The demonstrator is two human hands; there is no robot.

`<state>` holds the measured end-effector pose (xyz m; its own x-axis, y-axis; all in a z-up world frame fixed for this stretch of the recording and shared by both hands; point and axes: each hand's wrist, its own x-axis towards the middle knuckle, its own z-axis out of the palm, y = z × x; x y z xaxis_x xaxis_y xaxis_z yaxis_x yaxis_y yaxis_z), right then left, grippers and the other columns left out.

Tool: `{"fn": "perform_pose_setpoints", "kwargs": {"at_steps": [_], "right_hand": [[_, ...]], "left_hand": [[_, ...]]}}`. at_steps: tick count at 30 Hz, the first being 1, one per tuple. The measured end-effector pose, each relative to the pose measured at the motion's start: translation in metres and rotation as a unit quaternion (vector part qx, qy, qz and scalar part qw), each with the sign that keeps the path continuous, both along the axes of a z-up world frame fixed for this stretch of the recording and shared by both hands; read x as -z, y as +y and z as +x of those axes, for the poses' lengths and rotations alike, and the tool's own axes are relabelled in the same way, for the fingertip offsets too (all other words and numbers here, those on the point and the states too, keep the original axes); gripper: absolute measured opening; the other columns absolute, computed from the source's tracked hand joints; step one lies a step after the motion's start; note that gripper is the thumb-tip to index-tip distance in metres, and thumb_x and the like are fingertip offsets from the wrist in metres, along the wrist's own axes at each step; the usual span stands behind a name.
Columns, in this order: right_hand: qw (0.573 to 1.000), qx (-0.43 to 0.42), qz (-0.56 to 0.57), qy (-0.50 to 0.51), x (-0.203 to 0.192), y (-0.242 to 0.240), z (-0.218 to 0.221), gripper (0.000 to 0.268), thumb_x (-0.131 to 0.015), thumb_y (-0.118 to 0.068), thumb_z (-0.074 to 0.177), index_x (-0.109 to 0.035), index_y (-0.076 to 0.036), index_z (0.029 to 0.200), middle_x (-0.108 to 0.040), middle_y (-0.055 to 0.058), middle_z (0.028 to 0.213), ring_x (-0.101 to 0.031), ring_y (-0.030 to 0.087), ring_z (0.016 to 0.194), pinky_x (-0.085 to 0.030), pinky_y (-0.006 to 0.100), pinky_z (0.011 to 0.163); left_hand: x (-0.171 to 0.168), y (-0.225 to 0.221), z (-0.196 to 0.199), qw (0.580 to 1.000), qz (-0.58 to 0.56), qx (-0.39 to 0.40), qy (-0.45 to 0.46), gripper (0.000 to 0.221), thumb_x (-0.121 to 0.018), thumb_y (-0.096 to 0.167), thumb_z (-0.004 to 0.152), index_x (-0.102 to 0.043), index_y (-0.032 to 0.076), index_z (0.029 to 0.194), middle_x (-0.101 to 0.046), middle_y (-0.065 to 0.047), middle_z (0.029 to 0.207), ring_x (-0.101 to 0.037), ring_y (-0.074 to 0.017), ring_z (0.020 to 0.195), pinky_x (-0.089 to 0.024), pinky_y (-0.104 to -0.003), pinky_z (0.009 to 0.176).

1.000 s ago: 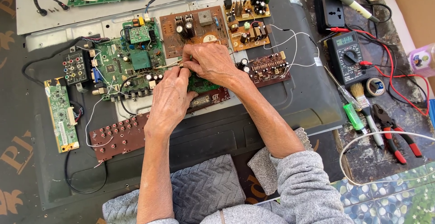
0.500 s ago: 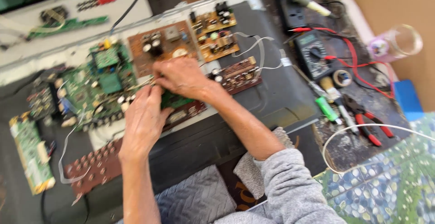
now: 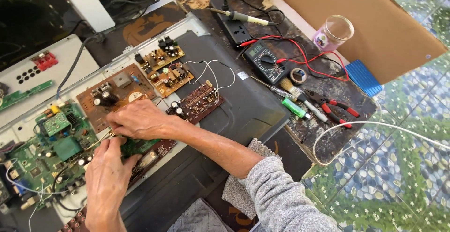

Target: Connecting wires and ribbon cables to electronic circuit boards on a television panel.

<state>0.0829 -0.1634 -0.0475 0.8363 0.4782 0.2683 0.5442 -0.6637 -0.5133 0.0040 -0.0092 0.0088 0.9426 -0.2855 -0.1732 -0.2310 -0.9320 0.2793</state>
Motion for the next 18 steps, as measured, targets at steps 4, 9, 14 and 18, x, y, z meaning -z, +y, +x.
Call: {"fn": "perform_pose_setpoints", "kwargs": {"at_steps": [4,9,14,18], "right_hand": [[1.000,0.009,0.001,0.000,0.004,0.001,0.001,0.015,-0.056,-0.029,0.098,-0.058,-0.017,0.088,-0.061,0.002,0.061,-0.054,0.021,0.053,-0.042,0.038,0.055],[1.000,0.015,-0.016,-0.011,0.011,0.003,0.006,0.016,-0.054,-0.029,0.098,-0.057,-0.017,0.088,-0.051,-0.001,0.054,-0.046,0.017,0.048,-0.038,0.036,0.048],[1.000,0.008,-0.004,-0.027,0.016,0.003,0.007,0.015,-0.055,-0.029,0.097,-0.057,-0.017,0.089,-0.050,0.000,0.054,-0.044,0.018,0.048,-0.034,0.037,0.048],[0.999,0.013,-0.029,-0.014,0.017,0.005,0.008,0.016,-0.057,-0.034,0.098,-0.060,-0.019,0.094,-0.055,-0.001,0.055,-0.051,0.018,0.050,-0.037,0.037,0.048]], "left_hand": [[0.007,0.003,0.005,0.999,0.040,-0.005,0.018,0.051,-0.074,0.030,0.090,-0.057,0.006,0.132,-0.063,-0.014,0.126,-0.058,-0.0376,0.122,-0.053,-0.053,0.090],[0.012,0.002,0.011,0.997,0.059,-0.021,0.037,0.051,-0.073,0.034,0.091,-0.057,0.008,0.132,-0.063,-0.012,0.127,-0.060,-0.0373,0.120,-0.054,-0.053,0.088],[0.019,0.004,0.015,0.996,0.081,-0.025,0.034,0.052,-0.074,0.036,0.090,-0.059,0.011,0.133,-0.065,-0.010,0.127,-0.061,-0.0359,0.120,-0.055,-0.053,0.088],[0.019,0.004,0.016,0.995,0.078,-0.031,0.045,0.055,-0.073,0.037,0.089,-0.059,0.012,0.135,-0.063,-0.011,0.129,-0.060,-0.0361,0.122,-0.054,-0.053,0.090]]}}
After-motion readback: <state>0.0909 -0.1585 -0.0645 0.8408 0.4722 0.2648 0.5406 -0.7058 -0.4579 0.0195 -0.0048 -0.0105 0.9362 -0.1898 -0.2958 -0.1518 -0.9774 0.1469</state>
